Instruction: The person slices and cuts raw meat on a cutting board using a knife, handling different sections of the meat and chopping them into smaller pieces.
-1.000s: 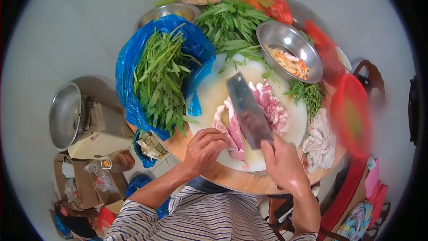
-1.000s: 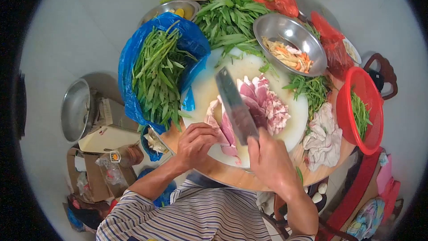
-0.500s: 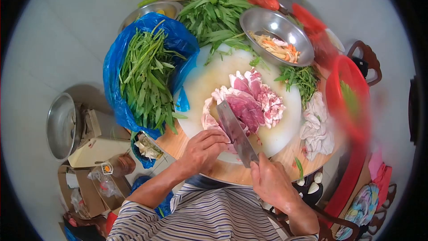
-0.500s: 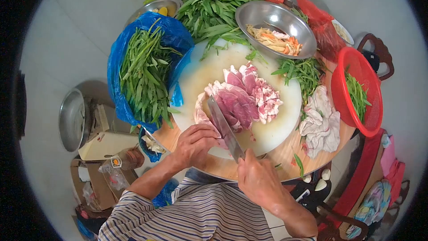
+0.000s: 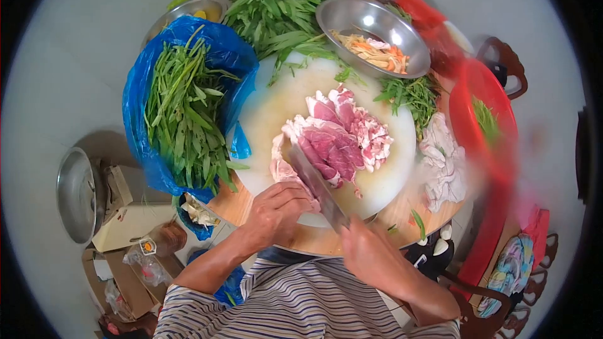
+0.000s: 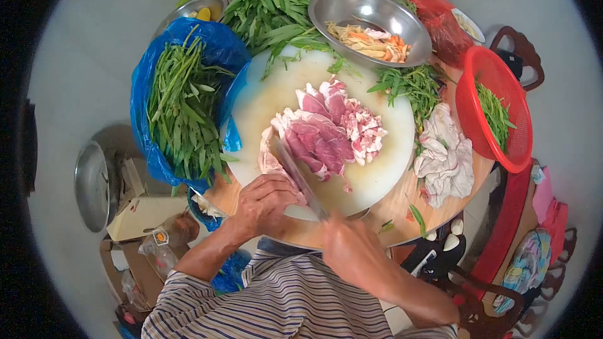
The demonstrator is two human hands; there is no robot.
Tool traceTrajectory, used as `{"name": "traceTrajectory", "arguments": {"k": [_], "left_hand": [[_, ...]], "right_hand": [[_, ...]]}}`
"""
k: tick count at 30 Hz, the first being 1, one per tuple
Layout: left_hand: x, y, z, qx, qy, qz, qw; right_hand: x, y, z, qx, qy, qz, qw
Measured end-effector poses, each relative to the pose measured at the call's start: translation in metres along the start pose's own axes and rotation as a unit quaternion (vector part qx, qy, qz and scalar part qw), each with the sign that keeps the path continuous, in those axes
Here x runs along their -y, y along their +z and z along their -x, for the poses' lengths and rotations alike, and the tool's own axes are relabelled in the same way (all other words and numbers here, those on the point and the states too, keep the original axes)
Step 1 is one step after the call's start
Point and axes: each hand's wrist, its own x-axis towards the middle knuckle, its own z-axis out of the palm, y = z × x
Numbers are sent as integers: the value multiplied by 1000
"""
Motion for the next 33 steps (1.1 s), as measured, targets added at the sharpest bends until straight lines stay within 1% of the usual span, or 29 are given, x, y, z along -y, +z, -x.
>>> {"name": "traceTrajectory", "arguments": {"k": [1,2,3,4,5,7,8,10,11,13,14,16,17,19,22,24,26,28,30,31,32,33], "left_hand": [[0,1,-1,-8,3,8,1000],[0,1,-3,-7,9,10,1000],[-2,1,-4,-4,11,-1,1000],[-4,0,-3,1,11,-12,1000],[-5,0,-3,3,18,-14,1000],[-3,2,-4,-5,9,-30,999],[-4,2,-3,-5,12,-33,999],[-6,1,-1,-20,-7,-37,999],[-6,0,0,-21,-10,-37,999],[-7,2,0,-26,-2,-35,999],[-8,4,1,-26,-2,-33,999],[-9,2,3,-14,-14,-30,999],[-9,2,3,-14,-11,-33,999],[-10,0,4,-4,-19,-30,999],[-14,2,0,-9,-22,-32,999],[-16,1,-3,-8,-29,-41,999],[-16,1,-2,-12,-38,-47,998],[-14,3,-1,-13,-34,-12,999],[-14,2,0,-28,-28,7,999],[-13,0,1,-39,-19,26,999],[-13,-4,3,-43,-25,24,998],[-15,-10,7,-76,-24,35,996]], "right_hand": [[0,5,-12,-17,-21,-2,1000],[1,5,-21,-23,-20,-2,1000],[3,5,-29,-50,-45,0,998],[3,4,-29,-77,-69,1,995],[3,5,-25,-83,-70,-1,994],[2,6,-15,-48,-54,51,996],[-1,7,-4,-51,-56,51,996],[-5,7,18,-42,-92,116,988],[-2,3,23,-39,-93,116,988],[5,-3,31,13,-8,116,993],[5,-3,27,13,-6,116,993],[9,-1,8,20,-52,100,993],[11,4,-1,17,-55,99,993],[15,11,-16,-46,-45,111,992],[8,0,-25,-48,-30,97,994],[-9,-4,-18,-59,-50,101,992],[-10,-21,-7,-71,8,138,988],[-6,-31,4,-87,12,151,985],[-3,-37,8,-82,2,112,990],[-3,-37,7,-78,-3,114,990],[-4,-35,8,-112,-14,59,992],[-5,-33,8,-144,-22,2,989]]}}
